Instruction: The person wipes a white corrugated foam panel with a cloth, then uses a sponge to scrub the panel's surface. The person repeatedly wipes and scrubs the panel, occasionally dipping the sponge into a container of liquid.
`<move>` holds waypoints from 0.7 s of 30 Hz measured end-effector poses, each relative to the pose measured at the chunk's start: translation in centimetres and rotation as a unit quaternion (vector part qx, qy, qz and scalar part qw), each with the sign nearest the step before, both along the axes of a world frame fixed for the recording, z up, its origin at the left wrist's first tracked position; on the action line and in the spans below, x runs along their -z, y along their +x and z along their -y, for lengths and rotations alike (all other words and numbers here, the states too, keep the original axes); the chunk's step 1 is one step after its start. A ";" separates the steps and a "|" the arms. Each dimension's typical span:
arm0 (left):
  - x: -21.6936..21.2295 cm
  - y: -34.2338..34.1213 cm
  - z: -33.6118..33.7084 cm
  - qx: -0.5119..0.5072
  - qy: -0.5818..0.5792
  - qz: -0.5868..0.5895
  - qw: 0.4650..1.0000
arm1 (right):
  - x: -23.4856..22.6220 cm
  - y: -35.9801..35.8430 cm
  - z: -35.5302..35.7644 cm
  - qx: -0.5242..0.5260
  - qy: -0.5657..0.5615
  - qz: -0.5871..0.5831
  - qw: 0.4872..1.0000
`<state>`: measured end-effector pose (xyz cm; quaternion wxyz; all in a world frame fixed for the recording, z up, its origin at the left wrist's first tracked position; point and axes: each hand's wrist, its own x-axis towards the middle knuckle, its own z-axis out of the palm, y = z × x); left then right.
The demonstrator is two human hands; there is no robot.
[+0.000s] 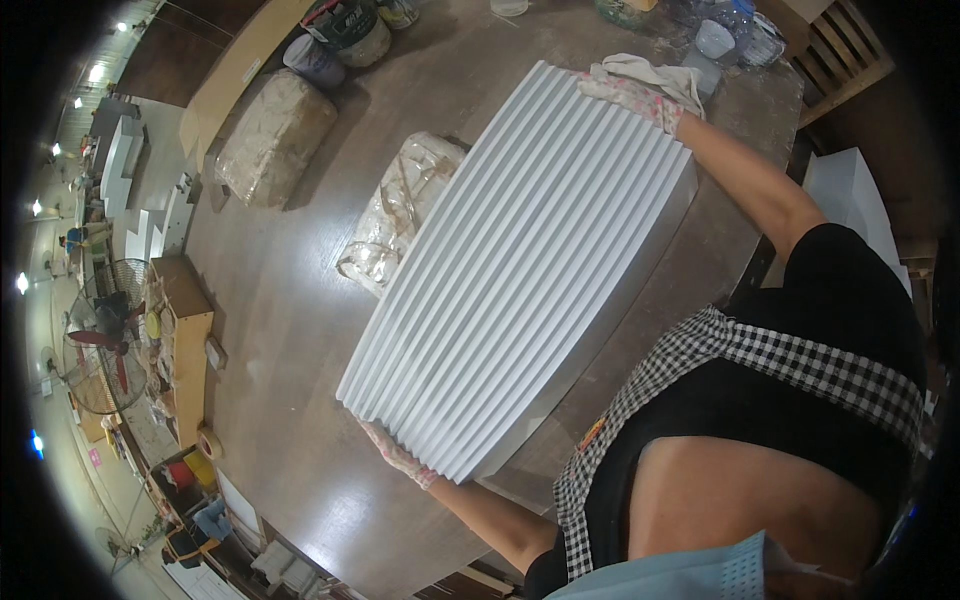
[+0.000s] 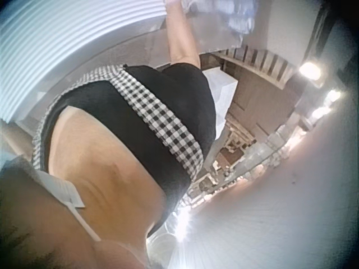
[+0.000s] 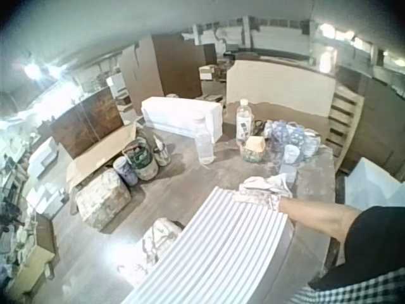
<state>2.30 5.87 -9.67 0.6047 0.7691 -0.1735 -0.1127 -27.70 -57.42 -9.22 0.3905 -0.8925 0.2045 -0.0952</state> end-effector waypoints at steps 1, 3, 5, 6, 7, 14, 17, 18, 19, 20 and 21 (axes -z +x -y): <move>-0.2 -0.1 0.2 -0.021 0.027 -0.018 0.999 | 0.2 0.1 0.1 0.005 0.095 0.031 0.995; -0.9 -0.1 0.8 -0.061 0.071 -0.036 0.995 | 0.3 0.2 0.2 0.016 0.202 0.057 0.978; -1.6 -0.3 1.5 -0.071 0.052 -0.065 0.994 | 0.2 0.2 0.4 0.002 0.295 0.084 0.952; -1.8 -0.3 1.8 -0.046 0.022 -0.044 0.998 | 0.1 0.2 0.6 -0.091 0.463 0.177 0.864; -2.0 -0.4 2.0 -0.079 0.012 -0.090 0.993 | 0.1 -0.1 0.7 -0.007 0.363 0.134 0.922; -2.9 0.1 2.6 -0.075 0.055 -0.105 0.990 | 0.0 -2.1 1.5 -0.076 -0.208 -0.076 0.972; -3.6 0.1 3.1 -0.074 -0.016 -0.136 0.988 | -1.3 -1.8 0.5 -0.094 -0.229 -0.107 0.963; -3.8 0.0 3.2 -0.052 -0.051 -0.131 0.989 | -2.0 -1.5 -0.2 -0.069 -0.191 -0.108 0.973; -3.9 -0.1 3.4 -0.089 0.002 -0.147 0.985 | -2.8 -1.1 -0.9 -0.046 -0.149 -0.110 0.982; -3.9 0.0 3.5 -0.103 0.047 -0.148 0.982 | -3.7 -0.7 -1.6 -0.022 -0.106 -0.113 0.988; -3.9 0.0 3.6 -0.102 0.086 -0.111 0.985 | -4.6 -0.3 -2.4 0.002 -0.062 -0.115 0.991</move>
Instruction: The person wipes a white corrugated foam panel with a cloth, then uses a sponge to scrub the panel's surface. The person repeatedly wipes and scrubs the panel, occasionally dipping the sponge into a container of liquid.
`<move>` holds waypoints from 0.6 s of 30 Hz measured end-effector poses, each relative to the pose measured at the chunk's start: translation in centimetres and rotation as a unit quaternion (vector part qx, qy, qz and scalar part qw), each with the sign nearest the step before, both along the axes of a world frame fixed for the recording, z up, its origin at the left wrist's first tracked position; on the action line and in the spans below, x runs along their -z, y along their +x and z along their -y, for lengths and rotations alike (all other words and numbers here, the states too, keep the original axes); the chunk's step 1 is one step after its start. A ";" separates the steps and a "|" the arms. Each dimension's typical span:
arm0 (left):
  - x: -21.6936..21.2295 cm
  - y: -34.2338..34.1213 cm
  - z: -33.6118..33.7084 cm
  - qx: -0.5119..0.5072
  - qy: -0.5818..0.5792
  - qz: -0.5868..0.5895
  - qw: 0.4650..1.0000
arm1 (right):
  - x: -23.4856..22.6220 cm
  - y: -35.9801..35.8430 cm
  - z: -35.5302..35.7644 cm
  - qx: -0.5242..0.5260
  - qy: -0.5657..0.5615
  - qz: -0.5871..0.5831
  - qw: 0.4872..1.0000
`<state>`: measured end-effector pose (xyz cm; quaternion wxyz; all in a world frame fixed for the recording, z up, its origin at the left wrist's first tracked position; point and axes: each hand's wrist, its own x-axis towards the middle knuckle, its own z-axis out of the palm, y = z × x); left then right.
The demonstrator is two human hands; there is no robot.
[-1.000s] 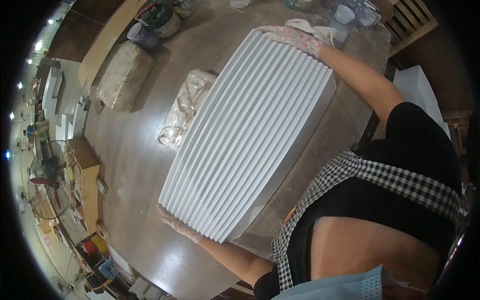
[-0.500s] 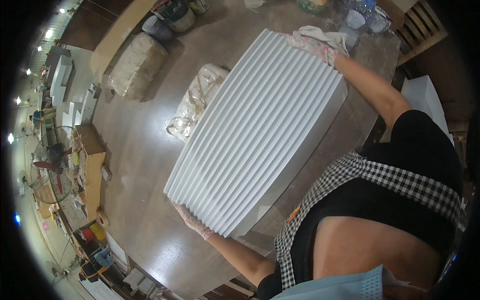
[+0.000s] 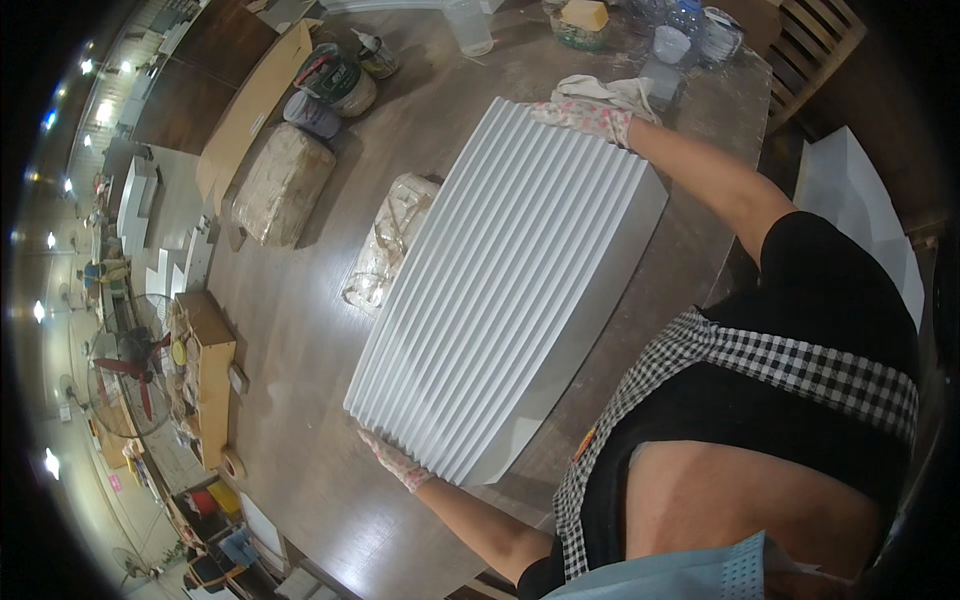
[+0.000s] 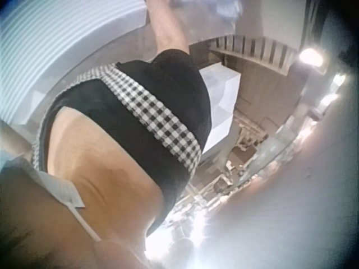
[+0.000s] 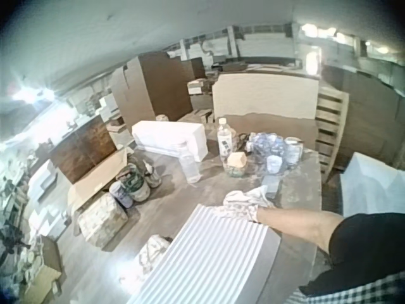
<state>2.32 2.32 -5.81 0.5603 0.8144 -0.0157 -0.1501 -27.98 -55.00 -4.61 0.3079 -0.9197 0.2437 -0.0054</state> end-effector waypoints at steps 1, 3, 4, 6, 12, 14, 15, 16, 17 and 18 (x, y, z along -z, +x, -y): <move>0.1 0.2 0.1 -0.019 0.010 -0.029 0.999 | -1.0 0.4 -0.7 0.001 0.043 0.013 0.999; 0.6 0.7 0.3 -0.013 0.034 -0.010 0.999 | -2.9 1.2 -1.8 0.038 0.028 -0.044 0.998; 0.8 0.9 0.1 -0.018 0.020 -0.020 0.999 | -3.7 1.5 -2.3 0.040 0.024 -0.070 0.996; 1.3 1.2 0.0 -0.019 0.029 -0.016 0.999 | -4.9 1.9 -2.8 0.035 -0.030 -0.141 0.989; 1.8 0.1 -1.5 0.031 -0.186 -0.019 0.982 | -5.0 1.9 -2.5 0.019 -0.141 -0.236 0.961; 2.2 0.3 -1.9 0.054 -0.088 0.060 0.993 | -4.2 1.6 -2.0 0.024 -0.112 -0.185 0.976; 2.4 0.7 -1.9 0.061 -0.041 0.093 0.993 | -3.7 1.4 -1.8 0.026 -0.097 -0.155 0.983; 2.7 1.2 -2.1 0.083 -0.036 0.118 0.989 | -3.2 1.3 -1.6 0.028 -0.081 -0.126 0.988; 2.9 1.6 -2.3 0.106 -0.031 0.142 0.984 | -2.7 1.1 -1.3 0.027 -0.069 -0.101 0.992; 3.3 1.8 -2.4 0.122 -0.030 0.180 0.976 | -2.2 0.9 -1.1 0.030 -0.055 -0.079 0.995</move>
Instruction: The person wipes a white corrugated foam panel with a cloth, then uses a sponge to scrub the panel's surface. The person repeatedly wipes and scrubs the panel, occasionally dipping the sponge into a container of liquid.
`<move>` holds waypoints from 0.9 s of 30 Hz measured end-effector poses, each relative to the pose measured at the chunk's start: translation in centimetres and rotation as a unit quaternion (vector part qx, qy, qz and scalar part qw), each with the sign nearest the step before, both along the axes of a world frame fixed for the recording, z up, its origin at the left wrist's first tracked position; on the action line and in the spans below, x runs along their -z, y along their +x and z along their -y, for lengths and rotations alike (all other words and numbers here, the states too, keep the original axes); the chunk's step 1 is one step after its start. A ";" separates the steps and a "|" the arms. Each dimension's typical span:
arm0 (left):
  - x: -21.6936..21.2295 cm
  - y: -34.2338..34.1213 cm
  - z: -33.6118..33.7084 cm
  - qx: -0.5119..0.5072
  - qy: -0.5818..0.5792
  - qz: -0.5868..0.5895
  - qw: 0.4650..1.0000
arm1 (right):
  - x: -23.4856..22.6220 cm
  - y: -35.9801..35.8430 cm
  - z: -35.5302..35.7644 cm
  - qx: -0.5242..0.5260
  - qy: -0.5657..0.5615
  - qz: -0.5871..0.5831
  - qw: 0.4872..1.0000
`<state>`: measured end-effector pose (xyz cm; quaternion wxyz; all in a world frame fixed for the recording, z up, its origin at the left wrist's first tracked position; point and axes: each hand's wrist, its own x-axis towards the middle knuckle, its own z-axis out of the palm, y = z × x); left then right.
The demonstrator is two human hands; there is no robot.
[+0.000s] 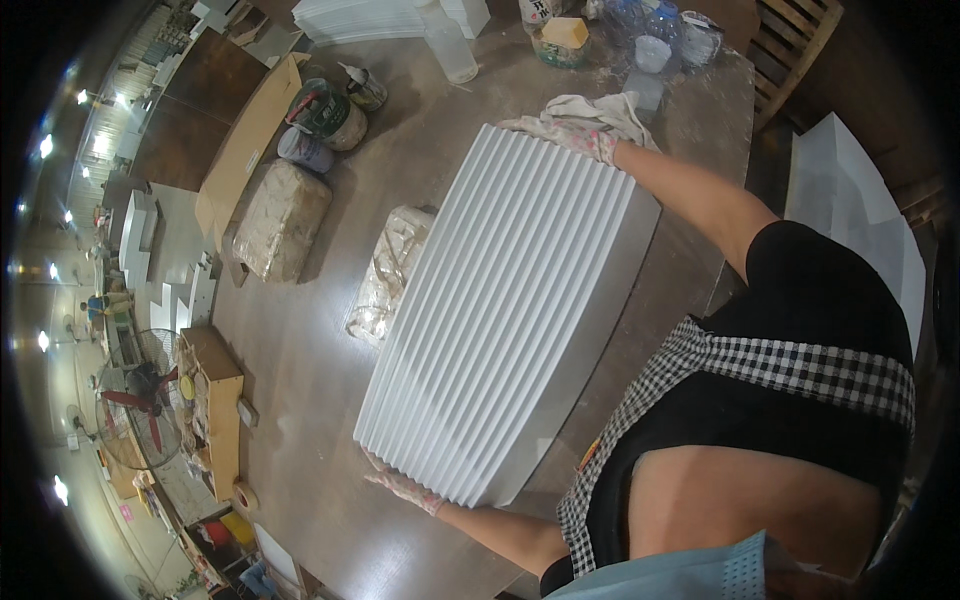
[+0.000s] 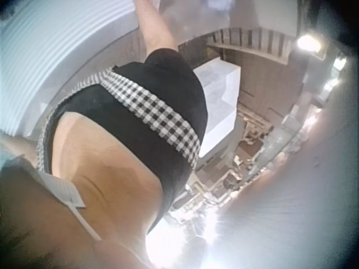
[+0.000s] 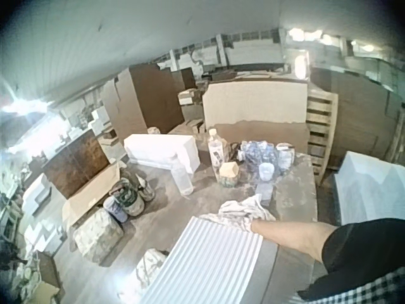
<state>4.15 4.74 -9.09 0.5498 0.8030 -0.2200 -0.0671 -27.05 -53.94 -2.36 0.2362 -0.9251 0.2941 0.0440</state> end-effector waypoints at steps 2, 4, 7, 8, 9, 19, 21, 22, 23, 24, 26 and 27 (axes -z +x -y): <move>0.6 0.3 -0.5 -0.016 -0.029 -0.023 0.999 | 0.9 -0.3 0.5 0.002 0.028 0.038 0.999; 1.1 0.2 -1.3 -0.032 -0.019 -0.026 0.999 | 1.8 -0.5 1.0 0.002 0.059 0.067 0.996; 1.6 -0.1 -2.5 -0.054 0.046 -0.044 0.997 | 2.9 -0.8 1.6 0.009 0.106 0.117 0.987; 1.8 0.0 -2.7 -0.070 0.059 -0.065 0.994 | 3.3 -0.9 1.9 0.010 0.120 0.131 0.984; 2.1 0.1 -2.9 -0.067 0.057 -0.059 0.994 | 3.7 -1.0 2.0 0.012 0.132 0.145 0.981; 3.1 0.8 -4.5 0.051 0.135 0.285 0.948 | 5.6 -0.8 2.7 0.031 0.201 0.198 0.959; 3.4 1.8 -4.3 0.043 0.151 0.339 0.928 | 5.4 -0.6 2.9 0.033 0.207 0.203 0.956; 3.6 2.3 -4.3 0.065 0.111 0.310 0.942 | 5.3 -0.5 3.1 0.033 0.205 0.205 0.956; 3.7 2.9 -4.1 0.088 0.082 0.283 0.951 | 5.3 -0.5 3.2 0.035 0.204 0.208 0.956; 3.9 3.1 -4.1 0.118 0.047 0.284 0.950 | 5.3 -0.5 3.3 0.037 0.205 0.212 0.955; 4.0 3.5 -3.9 0.133 0.038 0.266 0.954 | 5.7 -0.8 3.6 0.040 0.206 0.221 0.952; 4.0 3.5 -3.9 0.153 0.022 0.288 0.945 | 5.9 -0.9 3.6 0.042 0.206 0.227 0.951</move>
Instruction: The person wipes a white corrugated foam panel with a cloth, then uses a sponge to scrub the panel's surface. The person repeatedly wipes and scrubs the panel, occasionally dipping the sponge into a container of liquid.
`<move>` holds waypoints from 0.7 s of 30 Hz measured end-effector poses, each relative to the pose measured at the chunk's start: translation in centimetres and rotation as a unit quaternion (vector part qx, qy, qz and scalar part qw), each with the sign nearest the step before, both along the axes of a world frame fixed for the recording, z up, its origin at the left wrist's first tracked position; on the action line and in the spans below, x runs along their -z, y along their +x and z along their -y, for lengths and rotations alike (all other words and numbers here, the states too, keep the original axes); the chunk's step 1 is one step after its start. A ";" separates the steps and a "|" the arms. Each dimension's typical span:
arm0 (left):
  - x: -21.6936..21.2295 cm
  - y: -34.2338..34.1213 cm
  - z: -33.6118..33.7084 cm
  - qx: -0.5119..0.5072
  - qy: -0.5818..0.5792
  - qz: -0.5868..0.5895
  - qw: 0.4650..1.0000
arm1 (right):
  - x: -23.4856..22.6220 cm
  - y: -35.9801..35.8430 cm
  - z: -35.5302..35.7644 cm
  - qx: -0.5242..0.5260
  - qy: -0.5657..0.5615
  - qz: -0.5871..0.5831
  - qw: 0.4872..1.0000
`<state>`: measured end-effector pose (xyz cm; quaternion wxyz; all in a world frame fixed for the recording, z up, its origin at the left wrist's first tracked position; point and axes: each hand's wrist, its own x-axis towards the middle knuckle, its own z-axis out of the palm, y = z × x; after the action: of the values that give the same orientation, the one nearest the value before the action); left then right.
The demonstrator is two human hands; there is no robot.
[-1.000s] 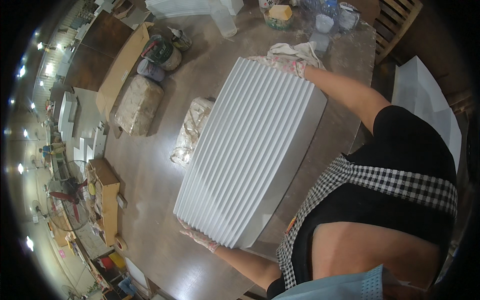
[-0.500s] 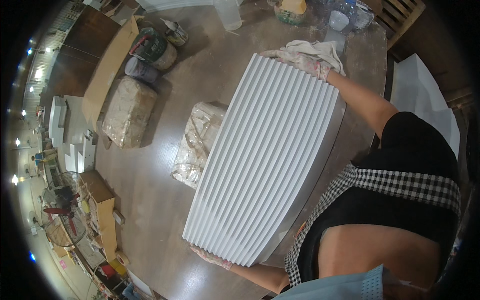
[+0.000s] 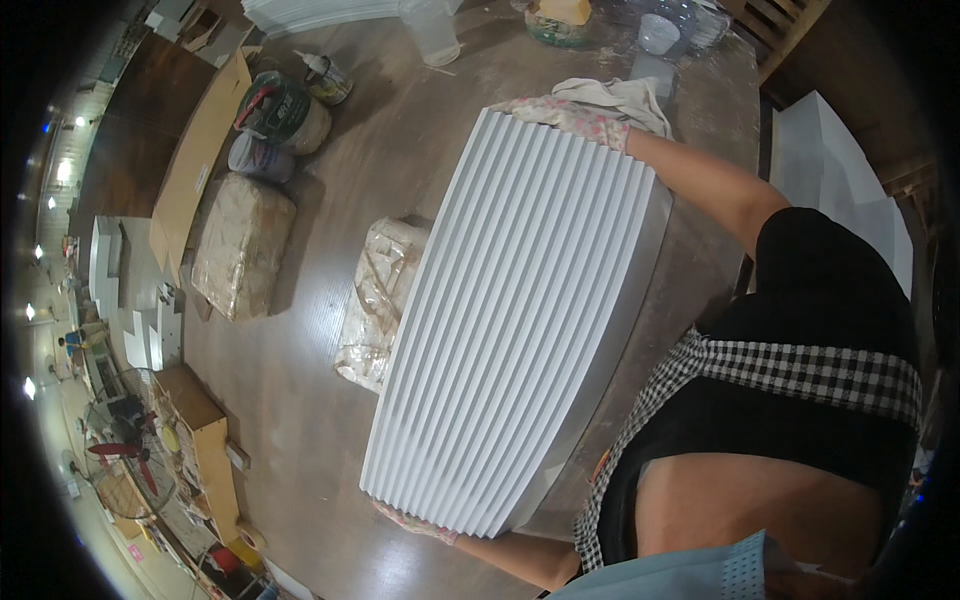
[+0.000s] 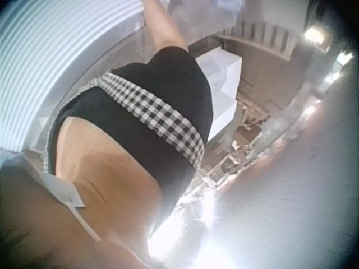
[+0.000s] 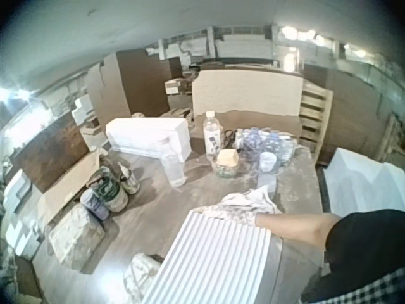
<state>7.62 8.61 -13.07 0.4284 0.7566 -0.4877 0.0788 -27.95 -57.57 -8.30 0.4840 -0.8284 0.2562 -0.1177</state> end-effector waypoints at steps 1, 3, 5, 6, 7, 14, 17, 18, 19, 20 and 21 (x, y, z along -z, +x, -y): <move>0.0 -0.2 0.1 0.004 -0.009 -0.010 1.000 | 0.3 -0.1 0.1 0.004 0.002 0.006 1.000; 0.1 -0.7 0.2 0.021 -0.039 -0.006 0.999 | 0.7 -0.2 0.4 0.009 0.002 0.017 1.000; 0.3 -1.2 0.3 -0.110 -0.015 -0.091 0.990 | 0.5 0.2 0.9 0.015 0.005 0.030 0.999; 0.4 -1.5 0.3 -0.227 0.003 -0.186 0.956 | 0.0 0.6 1.1 0.017 0.010 0.038 0.999; 0.5 -1.4 0.3 -0.230 0.001 -0.181 0.956 | -0.8 1.3 1.3 0.020 0.022 0.054 0.998; 0.7 -0.9 0.8 -0.042 -0.021 0.042 0.998 | -10.0 12.9 -3.3 -0.002 -0.140 0.211 0.968; -0.1 -1.3 1.6 -0.082 0.023 0.004 0.996 | -11.4 22.0 -8.4 -0.166 -0.229 0.180 0.942; -0.5 -1.6 1.8 -0.099 0.043 -0.009 0.994 | -11.5 25.5 -9.6 -0.192 -0.231 0.194 0.934; -0.9 -2.0 2.1 -0.117 0.056 -0.017 0.991 | -11.2 28.4 -10.6 -0.180 -0.266 0.189 0.928; -1.3 -2.3 2.4 -0.120 0.051 -0.031 0.991 | -11.0 31.9 -11.2 -0.165 -0.320 0.145 0.922; -1.6 -2.8 2.7 -0.124 0.039 -0.038 0.991 | -10.6 35.0 -11.4 -0.162 -0.371 0.139 0.904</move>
<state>4.86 5.91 -11.46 0.4034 0.8299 -0.3763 0.0829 7.03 -46.17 2.25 0.1842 -0.9534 -0.0132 -0.2384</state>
